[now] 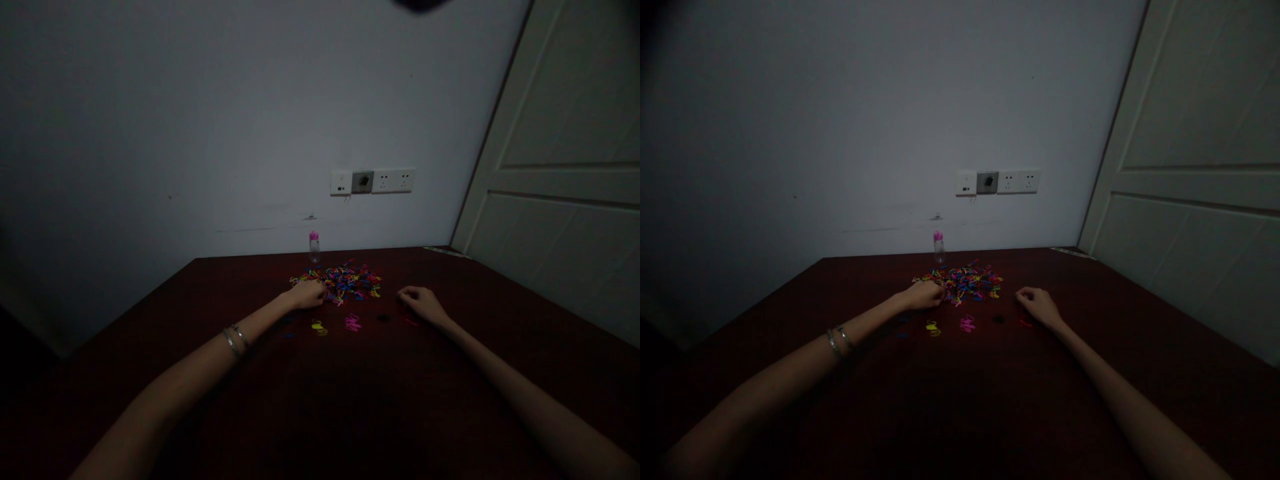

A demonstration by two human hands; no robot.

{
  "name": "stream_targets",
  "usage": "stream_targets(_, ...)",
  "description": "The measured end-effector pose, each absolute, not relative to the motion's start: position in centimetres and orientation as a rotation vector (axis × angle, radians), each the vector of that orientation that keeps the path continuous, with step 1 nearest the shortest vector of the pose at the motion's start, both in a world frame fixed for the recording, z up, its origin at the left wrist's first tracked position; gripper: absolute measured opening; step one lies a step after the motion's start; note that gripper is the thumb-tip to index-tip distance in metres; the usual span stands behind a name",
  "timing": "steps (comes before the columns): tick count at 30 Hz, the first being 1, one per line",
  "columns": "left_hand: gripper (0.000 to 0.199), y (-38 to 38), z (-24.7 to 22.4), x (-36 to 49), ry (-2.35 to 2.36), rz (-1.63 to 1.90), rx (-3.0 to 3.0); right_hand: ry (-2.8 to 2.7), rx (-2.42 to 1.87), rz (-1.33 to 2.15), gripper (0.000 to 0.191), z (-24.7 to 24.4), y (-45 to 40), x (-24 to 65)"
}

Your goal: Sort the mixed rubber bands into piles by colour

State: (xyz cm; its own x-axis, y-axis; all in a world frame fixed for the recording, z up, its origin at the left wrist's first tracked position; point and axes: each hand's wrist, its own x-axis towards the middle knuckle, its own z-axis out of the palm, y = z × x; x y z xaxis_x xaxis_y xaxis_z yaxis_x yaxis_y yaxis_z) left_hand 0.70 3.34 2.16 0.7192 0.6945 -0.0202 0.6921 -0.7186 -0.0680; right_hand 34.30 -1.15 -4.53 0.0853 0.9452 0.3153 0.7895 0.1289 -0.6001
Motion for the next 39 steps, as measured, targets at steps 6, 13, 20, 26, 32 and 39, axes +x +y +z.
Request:
stream_targets(6, 0.016, 3.5, 2.7, 2.0, -1.13, 0.019, -2.89, -1.734, -1.675, 0.299, 0.032, -4.4, -1.2, 34.2)
stream_targets(13, 0.015, 2.2, 2.9, 5.6, -1.082, -0.057, -3.025, -1.737, -1.665, 0.313, 0.031, -4.4, -1.2, 34.2)
stream_targets(20, 0.014, 0.5, 2.1, 9.8, -0.913, -0.095, -3.151, -1.759, -1.716, 0.275, 0.032, -4.3, -1.2, 34.0)
stream_targets(26, 0.013, 0.2, 1.3, 11.5, -0.828, -0.113, -3.181, -1.743, -1.705, 0.256, 0.03, -4.1, -1.4, 33.7)
stream_targets(32, 0.015, 0.7, 0.9, 11.0, -0.855, -0.212, -3.297, -1.736, -1.675, 0.256, 0.026, -4.1, -1.6, 33.6)
stream_targets(39, 0.036, 4.7, -0.3, 7.6, -1.343, -1.036, -3.289, -1.729, -1.694, 0.244, 0.026, -4.1, -1.6, 33.6)
